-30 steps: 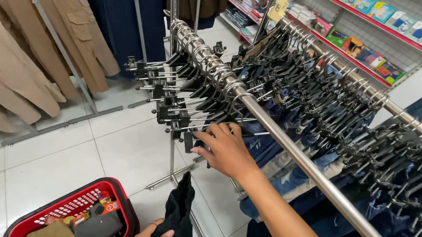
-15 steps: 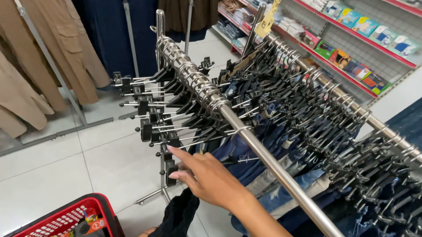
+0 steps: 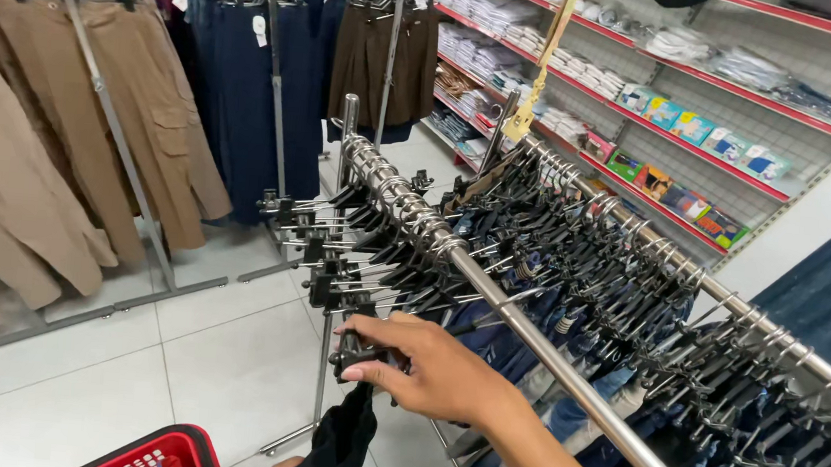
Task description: The person takes grey pants and black pants from a red shopping basket, unfolds them to check the fabric, and then hangs both pairs of pants on a garment rack among other clothing items.
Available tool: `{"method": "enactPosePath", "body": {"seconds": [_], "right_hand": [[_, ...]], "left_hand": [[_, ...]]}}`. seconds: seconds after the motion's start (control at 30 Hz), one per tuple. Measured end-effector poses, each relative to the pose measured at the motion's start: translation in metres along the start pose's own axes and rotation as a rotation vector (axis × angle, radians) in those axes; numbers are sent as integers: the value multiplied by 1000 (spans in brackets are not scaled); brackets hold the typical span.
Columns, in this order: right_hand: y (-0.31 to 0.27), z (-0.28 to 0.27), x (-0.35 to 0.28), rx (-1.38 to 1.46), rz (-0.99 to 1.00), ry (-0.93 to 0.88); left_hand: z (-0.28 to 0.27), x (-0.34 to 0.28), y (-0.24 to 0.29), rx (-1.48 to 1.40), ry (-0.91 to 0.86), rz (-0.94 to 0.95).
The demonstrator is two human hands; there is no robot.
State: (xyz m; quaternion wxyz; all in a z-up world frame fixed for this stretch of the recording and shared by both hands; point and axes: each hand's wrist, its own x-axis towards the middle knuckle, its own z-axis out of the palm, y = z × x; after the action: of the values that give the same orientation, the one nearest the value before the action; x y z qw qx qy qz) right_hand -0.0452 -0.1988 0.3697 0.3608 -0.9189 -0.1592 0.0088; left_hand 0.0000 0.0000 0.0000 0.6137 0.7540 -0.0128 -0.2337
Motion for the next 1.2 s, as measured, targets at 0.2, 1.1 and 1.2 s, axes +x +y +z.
{"method": "enactPosePath", "body": {"seconds": [0.2, 1.1, 1.2], "right_hand": [[-43, 37, -4, 168, 12, -92], [-176, 369, -184, 582, 401, 261], [-192, 369, -205, 545, 316, 282]], "left_hand": [[-45, -109, 117, 303, 117, -43], [-212, -384, -8, 311, -141, 417], [-209, -414, -6, 315, -205, 334]]}}
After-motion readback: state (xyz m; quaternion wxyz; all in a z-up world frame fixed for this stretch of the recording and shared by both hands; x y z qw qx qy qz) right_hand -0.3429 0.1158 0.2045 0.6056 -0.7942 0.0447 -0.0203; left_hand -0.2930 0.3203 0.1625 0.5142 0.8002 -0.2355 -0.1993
